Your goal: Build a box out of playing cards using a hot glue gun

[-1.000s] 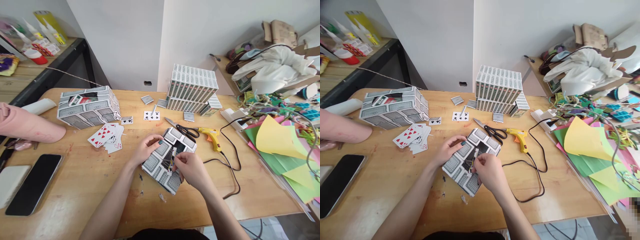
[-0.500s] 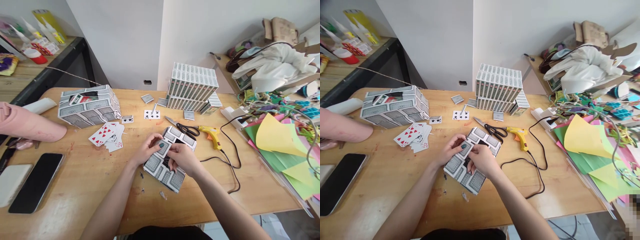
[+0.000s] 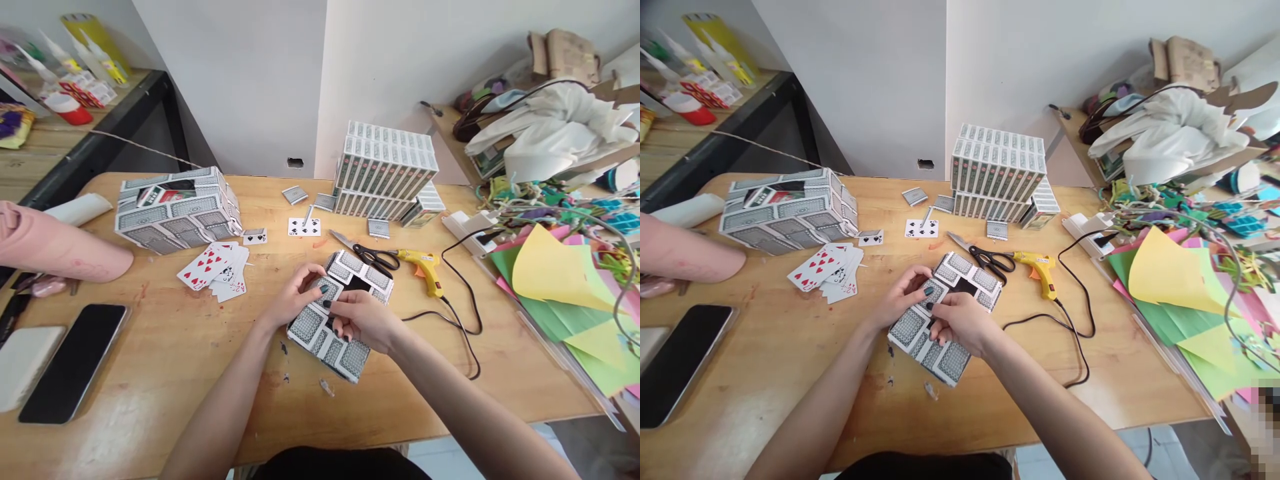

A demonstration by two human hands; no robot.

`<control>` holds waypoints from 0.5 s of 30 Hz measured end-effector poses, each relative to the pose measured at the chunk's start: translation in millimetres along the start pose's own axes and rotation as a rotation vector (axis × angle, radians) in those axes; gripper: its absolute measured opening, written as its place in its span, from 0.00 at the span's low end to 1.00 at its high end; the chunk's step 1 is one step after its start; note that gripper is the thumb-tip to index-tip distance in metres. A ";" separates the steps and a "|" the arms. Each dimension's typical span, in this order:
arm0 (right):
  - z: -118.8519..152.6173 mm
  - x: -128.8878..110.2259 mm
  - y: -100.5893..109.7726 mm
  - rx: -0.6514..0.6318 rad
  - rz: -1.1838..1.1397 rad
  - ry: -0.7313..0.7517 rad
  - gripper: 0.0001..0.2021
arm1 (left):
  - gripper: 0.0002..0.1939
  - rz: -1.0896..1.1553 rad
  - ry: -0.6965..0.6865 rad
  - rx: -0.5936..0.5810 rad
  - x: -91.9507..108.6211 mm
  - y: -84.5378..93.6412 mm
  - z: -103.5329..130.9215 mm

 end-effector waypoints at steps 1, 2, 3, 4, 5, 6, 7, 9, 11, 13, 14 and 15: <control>-1.0 0.9 -0.5 0.002 0.005 0.008 0.06 | 0.14 -0.004 0.003 0.003 -0.6 0.1 -0.2; -1.8 1.2 -0.7 0.008 0.012 0.023 0.06 | 0.14 -0.007 0.004 0.005 -1.0 0.4 -0.2; -2.4 1.2 -0.3 0.022 0.018 0.042 0.05 | 0.14 -0.009 0.005 0.004 -1.2 0.8 0.0; -2.6 1.1 0.3 0.038 0.026 0.061 0.06 | 0.14 -0.009 0.002 0.000 -1.0 1.3 0.5; -2.7 1.1 1.1 0.055 0.033 0.077 0.06 | 0.14 -0.003 -0.003 -0.015 -0.2 1.6 1.4; -2.7 1.3 1.9 0.070 0.038 0.087 0.07 | 0.15 0.010 -0.011 -0.045 1.0 1.2 2.5; -2.6 1.7 2.5 0.080 0.037 0.093 0.08 | 0.18 0.030 -0.020 -0.091 2.7 0.0 3.9; -2.7 2.5 2.5 0.078 0.021 0.096 0.09 | 0.26 0.083 -0.034 -0.210 6.9 -3.5 8.0; -2.7 2.3 2.2 0.066 -0.002 0.101 0.09 | 0.32 0.133 -0.029 -0.310 9.9 -5.7 12.5; -2.8 1.5 1.6 0.049 -0.023 0.105 0.08 | 0.34 0.170 -0.004 -0.353 10.4 -5.1 15.3; -2.7 1.2 1.2 0.041 -0.032 0.104 0.07 | 0.34 0.185 0.011 -0.361 10.0 -4.6 16.0; -2.8 1.1 1.0 0.033 -0.040 0.103 0.07 | 0.33 0.196 0.024 -0.364 9.3 -4.0 16.1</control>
Point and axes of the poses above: each hand's wrist, its own z-axis away from the middle knuckle, its own y-axis out of the back of the hand, x = y × z, the point moved 8 cm from there along -z, towards the middle knuckle, and after that the axes turned 7 degrees about -x, right-handed, at the moved point
